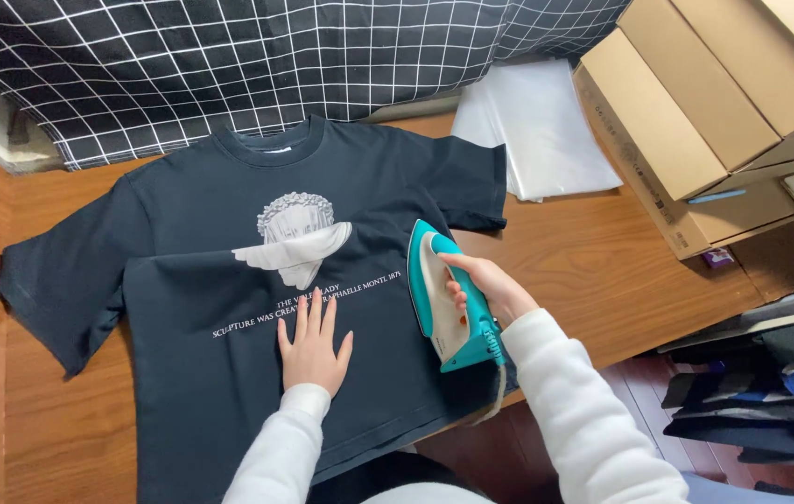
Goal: Ironing a black t-shirt on a wooden table surface
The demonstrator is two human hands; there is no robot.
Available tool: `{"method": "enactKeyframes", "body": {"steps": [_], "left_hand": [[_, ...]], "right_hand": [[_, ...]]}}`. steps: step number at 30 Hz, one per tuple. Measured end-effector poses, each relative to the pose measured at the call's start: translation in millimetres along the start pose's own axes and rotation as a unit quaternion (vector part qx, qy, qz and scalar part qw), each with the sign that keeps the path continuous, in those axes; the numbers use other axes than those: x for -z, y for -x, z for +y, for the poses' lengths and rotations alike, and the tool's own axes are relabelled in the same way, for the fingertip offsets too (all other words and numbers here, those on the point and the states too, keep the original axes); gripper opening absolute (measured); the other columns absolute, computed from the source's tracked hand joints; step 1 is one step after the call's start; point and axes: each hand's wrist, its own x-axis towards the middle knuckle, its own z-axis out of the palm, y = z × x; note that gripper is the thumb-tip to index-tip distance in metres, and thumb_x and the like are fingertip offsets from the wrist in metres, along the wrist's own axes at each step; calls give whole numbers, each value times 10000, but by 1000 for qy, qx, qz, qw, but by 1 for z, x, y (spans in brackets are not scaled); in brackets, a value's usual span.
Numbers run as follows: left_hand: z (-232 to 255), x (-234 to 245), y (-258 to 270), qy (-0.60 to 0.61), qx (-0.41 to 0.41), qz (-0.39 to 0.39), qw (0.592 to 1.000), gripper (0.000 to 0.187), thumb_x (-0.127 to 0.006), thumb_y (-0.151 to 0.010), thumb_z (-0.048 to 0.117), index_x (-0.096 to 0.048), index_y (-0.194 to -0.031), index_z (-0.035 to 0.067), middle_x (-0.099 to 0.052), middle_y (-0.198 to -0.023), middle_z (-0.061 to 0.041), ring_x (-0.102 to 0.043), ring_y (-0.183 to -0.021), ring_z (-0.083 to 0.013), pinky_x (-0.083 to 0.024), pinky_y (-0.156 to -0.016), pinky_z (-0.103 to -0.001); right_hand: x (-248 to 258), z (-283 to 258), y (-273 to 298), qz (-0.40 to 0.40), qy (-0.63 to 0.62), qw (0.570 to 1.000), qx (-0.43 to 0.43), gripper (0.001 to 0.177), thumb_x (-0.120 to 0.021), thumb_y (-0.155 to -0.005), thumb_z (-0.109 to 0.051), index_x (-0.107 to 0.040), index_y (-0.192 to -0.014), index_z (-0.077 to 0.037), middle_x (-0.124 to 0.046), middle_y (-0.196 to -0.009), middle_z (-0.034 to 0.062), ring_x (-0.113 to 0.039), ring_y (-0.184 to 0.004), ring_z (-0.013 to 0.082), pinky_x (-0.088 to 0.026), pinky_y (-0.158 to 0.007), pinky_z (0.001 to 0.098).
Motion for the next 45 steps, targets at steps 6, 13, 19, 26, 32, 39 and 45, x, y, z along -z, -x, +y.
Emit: {"method": "enactKeyframes", "body": {"steps": [6, 13, 19, 26, 32, 39, 45], "left_hand": [[-1, -4, 0, 6, 2, 9, 1000, 585, -298, -946, 504, -196, -1469, 262, -66, -1582, -1, -55, -1446, -196, -65, -1115, -562], [-1, -5, -1, -10, -3, 17, 1000, 587, -297, -946, 502, -188, -1470, 261, -79, -1578, -10, -62, -1444, -205, -74, -1110, -566], [0, -3, 0, -16, 2, 7, 1000, 583, -284, -948, 506, -186, -1470, 264, -68, -1581, 1, -59, -1446, -197, -83, -1117, -561], [0, -1, 0, -7, 4, 9, 1000, 580, -290, -947, 505, -196, -1467, 266, -71, -1581, 8, -67, -1445, -192, -71, -1121, -554], [-1, -5, 0, -31, -2, 60, 998, 602, -336, -910, 512, -269, -1447, 248, -165, -1555, -3, -150, -1422, -204, -152, -1096, -532], [-2, -4, -1, -2, 3, 14, 1000, 590, -299, -941, 503, -195, -1470, 263, -86, -1577, -1, -62, -1446, -203, -66, -1117, -560], [0, -1, 0, 2, 4, 12, 1000, 584, -301, -941, 504, -209, -1466, 267, -84, -1579, 10, -70, -1446, -194, -73, -1119, -554]], "right_hand": [[41, 58, 36, 61, 4, 997, -38, 312, -635, -873, -338, -505, -753, -81, -411, -501, 46, -430, -351, 146, -398, -344, 288], [55, 83, 92, 68, 7, 995, -75, 292, -634, -880, -272, -504, -779, -31, -409, -509, 87, -425, -351, 190, -417, -355, 349], [30, 41, 41, 38, 19, 999, -12, 295, -615, -884, -324, -492, -776, -78, -408, -508, 32, -426, -357, 139, -403, -353, 294], [12, 13, 14, 24, 4, 1000, -4, 309, -634, -869, -353, -486, -765, -103, -412, -529, 9, -420, -393, 109, -370, -379, 253], [46, 69, 78, 66, 9, 994, -84, 396, -596, -881, -363, -421, -662, -82, -376, -475, 49, -375, -363, 156, -357, -390, 309], [42, 73, 88, 64, 28, 997, -33, 300, -633, -883, -281, -513, -812, -16, -415, -520, 103, -416, -352, 189, -383, -339, 326], [15, 21, 13, 32, -15, 999, 2, 290, -619, -879, -347, -499, -806, -93, -419, -535, 27, -417, -379, 116, -376, -362, 255]]}}
